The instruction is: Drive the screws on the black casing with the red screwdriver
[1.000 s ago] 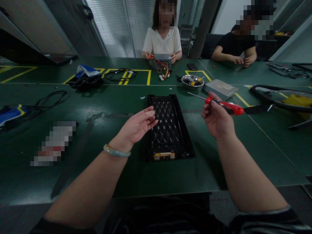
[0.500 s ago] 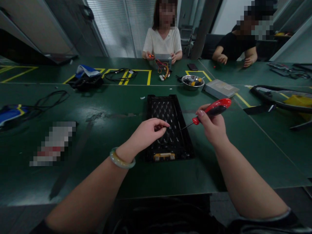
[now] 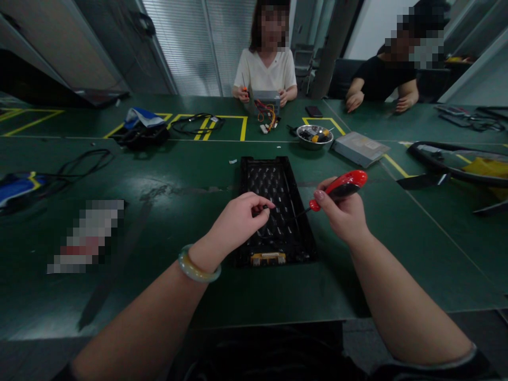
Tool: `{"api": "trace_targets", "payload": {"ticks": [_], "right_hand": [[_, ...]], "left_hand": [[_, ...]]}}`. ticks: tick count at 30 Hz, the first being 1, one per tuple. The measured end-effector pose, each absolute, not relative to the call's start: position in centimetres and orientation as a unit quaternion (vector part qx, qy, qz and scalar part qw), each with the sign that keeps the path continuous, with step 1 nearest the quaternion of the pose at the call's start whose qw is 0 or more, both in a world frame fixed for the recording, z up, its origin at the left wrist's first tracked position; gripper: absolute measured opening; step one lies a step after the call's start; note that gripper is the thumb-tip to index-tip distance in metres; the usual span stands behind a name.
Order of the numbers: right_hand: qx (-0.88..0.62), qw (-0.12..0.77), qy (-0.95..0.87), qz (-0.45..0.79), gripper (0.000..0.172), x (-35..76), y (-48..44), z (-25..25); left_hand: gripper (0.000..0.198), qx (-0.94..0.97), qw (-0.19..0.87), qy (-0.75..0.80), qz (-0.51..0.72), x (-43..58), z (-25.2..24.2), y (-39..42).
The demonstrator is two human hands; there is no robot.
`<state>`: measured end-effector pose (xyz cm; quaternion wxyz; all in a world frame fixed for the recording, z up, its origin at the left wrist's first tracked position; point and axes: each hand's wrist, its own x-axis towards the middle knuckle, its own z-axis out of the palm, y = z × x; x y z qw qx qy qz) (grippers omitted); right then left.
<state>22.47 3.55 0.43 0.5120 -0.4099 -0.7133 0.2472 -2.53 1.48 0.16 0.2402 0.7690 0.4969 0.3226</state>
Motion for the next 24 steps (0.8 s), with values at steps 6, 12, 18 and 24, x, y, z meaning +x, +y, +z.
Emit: {"api": "trace_targets", "payload": {"ticks": [6,12,18,24], "right_hand": [[-0.415,0.514,-0.709,0.246,0.022,22.4,3.7,0.3],[-0.419,0.512,-0.709,0.244,0.021,22.4,3.6,0.4],[-0.430,0.501,-0.711,0.243,0.023,22.2,3.4,0.7],[-0.430,0.501,-0.711,0.243,0.025,22.1,3.4,1.0]], "left_hand": [[0.025,0.852,0.244,0.413,0.212,-2.3,-0.1,1.6],[0.028,0.891,0.249,0.351,0.143,-1.7,0.5,1.0],[0.028,0.896,0.282,0.326,0.107,-1.2,0.4,0.7],[0.024,0.902,0.275,0.313,0.113,-0.7,-0.1,0.5]]}}
